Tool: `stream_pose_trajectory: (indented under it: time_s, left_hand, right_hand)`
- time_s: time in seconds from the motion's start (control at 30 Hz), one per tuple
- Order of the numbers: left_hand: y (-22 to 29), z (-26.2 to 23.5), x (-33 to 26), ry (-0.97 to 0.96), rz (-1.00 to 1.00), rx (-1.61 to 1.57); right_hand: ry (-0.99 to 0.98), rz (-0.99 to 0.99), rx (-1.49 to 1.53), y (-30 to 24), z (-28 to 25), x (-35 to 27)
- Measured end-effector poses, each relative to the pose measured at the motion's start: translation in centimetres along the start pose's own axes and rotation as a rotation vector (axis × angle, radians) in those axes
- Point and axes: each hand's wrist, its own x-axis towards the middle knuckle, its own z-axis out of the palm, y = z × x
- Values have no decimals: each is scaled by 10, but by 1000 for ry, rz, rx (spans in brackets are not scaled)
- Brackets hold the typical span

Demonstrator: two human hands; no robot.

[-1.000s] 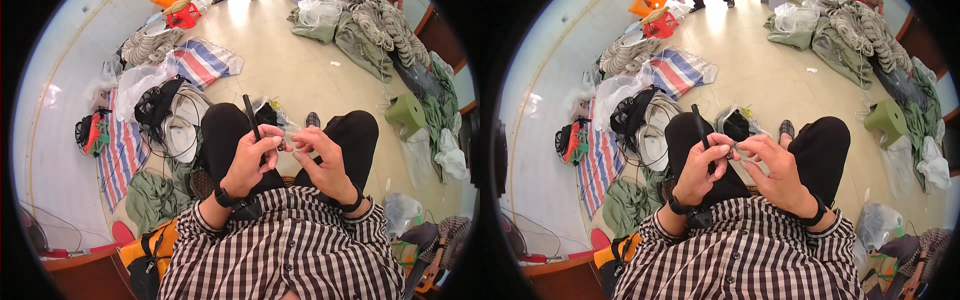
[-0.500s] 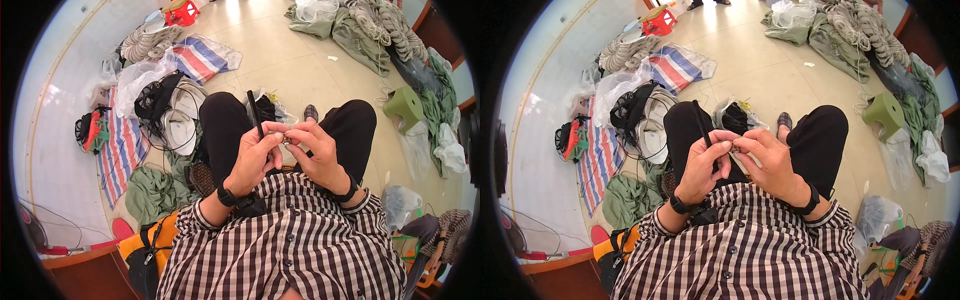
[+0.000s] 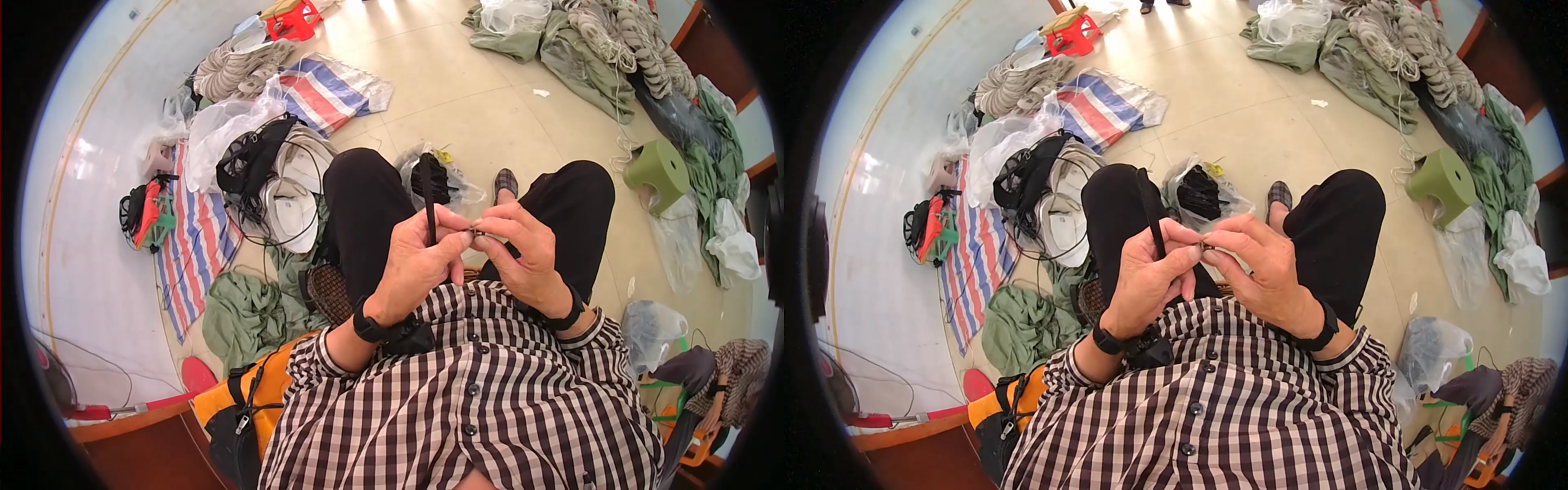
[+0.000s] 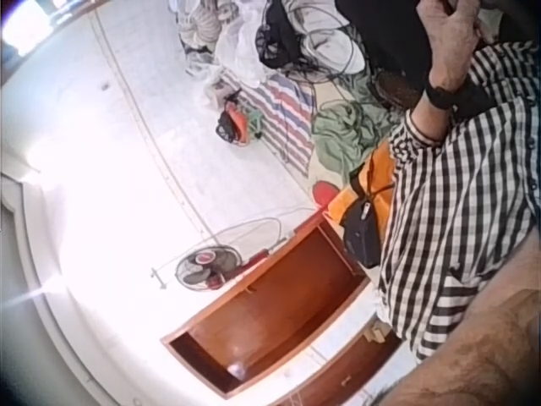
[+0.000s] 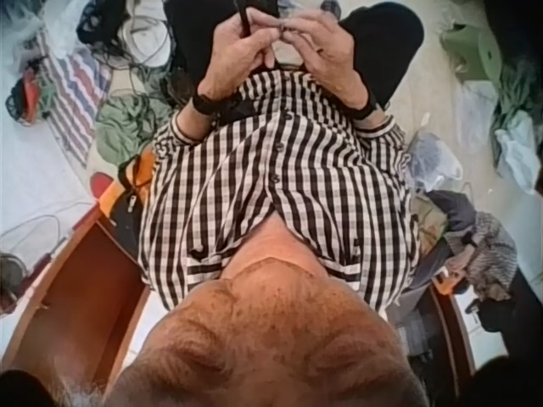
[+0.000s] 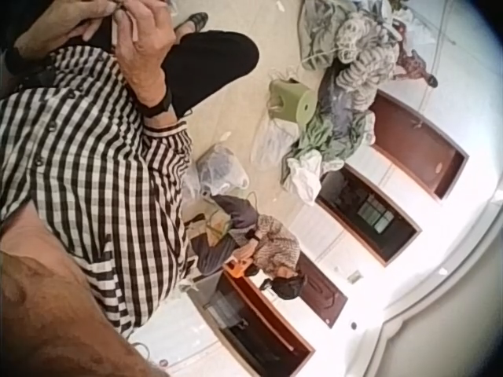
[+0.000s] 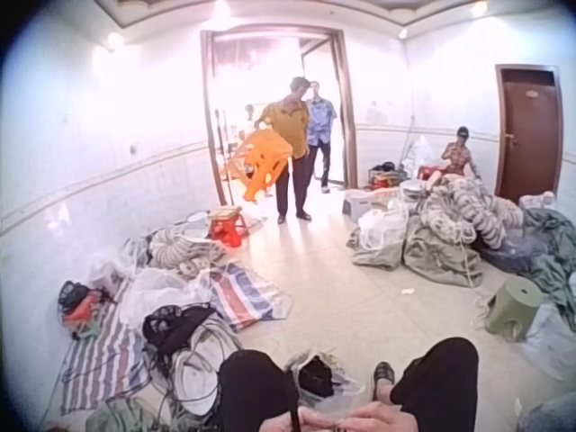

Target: Manually assembling plastic clips and buckles onto fabric straps in a workshop setting.

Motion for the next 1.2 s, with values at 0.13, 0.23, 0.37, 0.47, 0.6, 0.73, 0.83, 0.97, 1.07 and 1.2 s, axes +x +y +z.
stream_pose_trajectory:
  time_s: [0.13,0.23,0.37,0.47,0.6,0.73,0.83,0.97,1.07,1.2]
  left_hand:
    - [-2,-2,1,-35,15,17]
    - [-1,-5,2,-52,-33,-56]
    - [-3,-11,6,-113,-154,-113]
    - [-3,-11,9,-151,-199,-95]
    - [-4,-13,10,-206,-207,-139]
    - [-5,-15,12,-178,-202,-170]
    - [-7,-16,14,-100,-182,-187]
    - [-16,-26,18,-75,-105,-208]
    - [-20,-26,19,26,-122,-367]
    - [-17,-25,29,40,-54,-469]
  right_hand:
    - [-33,131,180,3,-2,-3]
    - [-34,443,411,-2,-2,-8]
    - [-142,489,421,-8,-9,-1]
    - [-252,382,304,-6,-12,0]
    - [-274,385,382,-4,-15,-1]
    - [-220,599,674,-2,-14,-4]
    - [-206,652,740,-7,-14,-3]
    - [-213,664,743,-7,-15,-3]
    - [-215,705,747,-8,-13,-2]
    - [-221,733,734,-7,-11,-7]
